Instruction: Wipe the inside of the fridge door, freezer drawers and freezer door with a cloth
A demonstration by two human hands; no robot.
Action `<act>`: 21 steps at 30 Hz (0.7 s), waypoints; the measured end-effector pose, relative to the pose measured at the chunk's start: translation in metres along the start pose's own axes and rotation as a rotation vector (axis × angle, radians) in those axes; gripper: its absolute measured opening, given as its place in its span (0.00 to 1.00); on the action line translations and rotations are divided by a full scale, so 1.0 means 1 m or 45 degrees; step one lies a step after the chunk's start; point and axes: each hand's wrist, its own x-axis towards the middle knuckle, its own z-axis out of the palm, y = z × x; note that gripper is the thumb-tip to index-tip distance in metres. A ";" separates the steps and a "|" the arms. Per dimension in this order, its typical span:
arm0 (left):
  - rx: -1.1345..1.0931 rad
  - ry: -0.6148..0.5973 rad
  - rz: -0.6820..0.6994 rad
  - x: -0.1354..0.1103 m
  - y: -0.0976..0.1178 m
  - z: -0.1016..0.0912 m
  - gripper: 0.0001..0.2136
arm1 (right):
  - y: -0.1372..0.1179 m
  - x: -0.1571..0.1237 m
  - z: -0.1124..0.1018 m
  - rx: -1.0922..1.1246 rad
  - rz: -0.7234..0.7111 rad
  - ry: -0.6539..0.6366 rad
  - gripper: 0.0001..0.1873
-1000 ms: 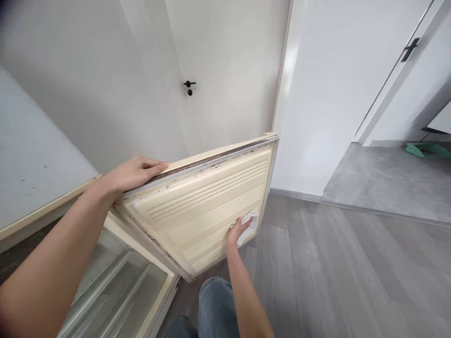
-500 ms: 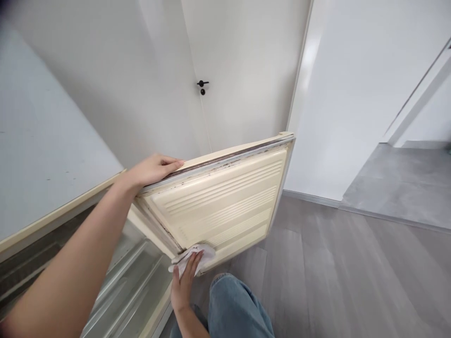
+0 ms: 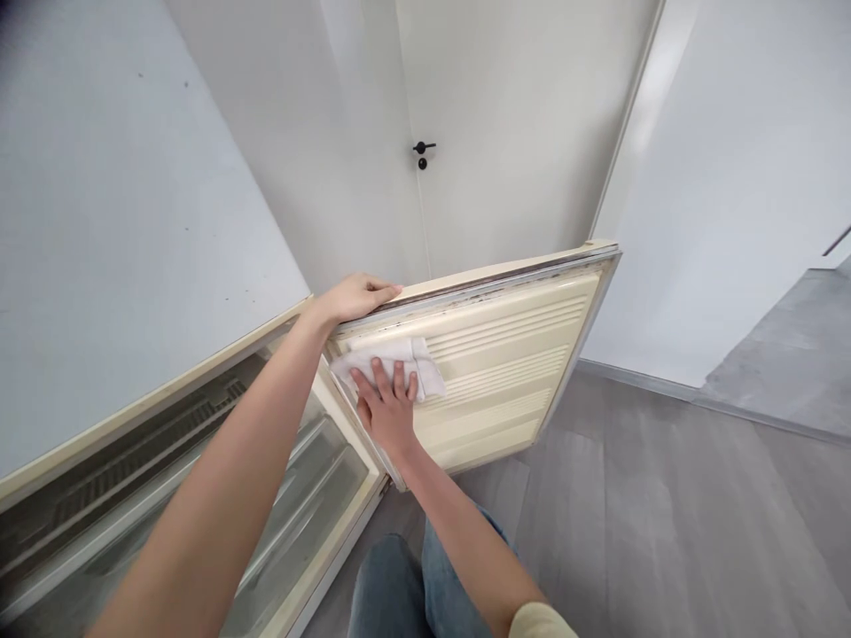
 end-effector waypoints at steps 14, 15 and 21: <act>0.022 -0.026 -0.044 0.002 0.001 -0.001 0.23 | 0.075 -0.188 0.032 0.336 -0.562 -0.758 0.32; 0.018 -0.031 -0.050 0.001 0.002 -0.002 0.22 | 0.082 -0.195 0.031 0.403 -0.580 -0.787 0.32; 0.049 -0.025 -0.074 0.002 0.003 -0.003 0.20 | 0.099 -0.190 0.015 0.616 -0.416 -0.982 0.34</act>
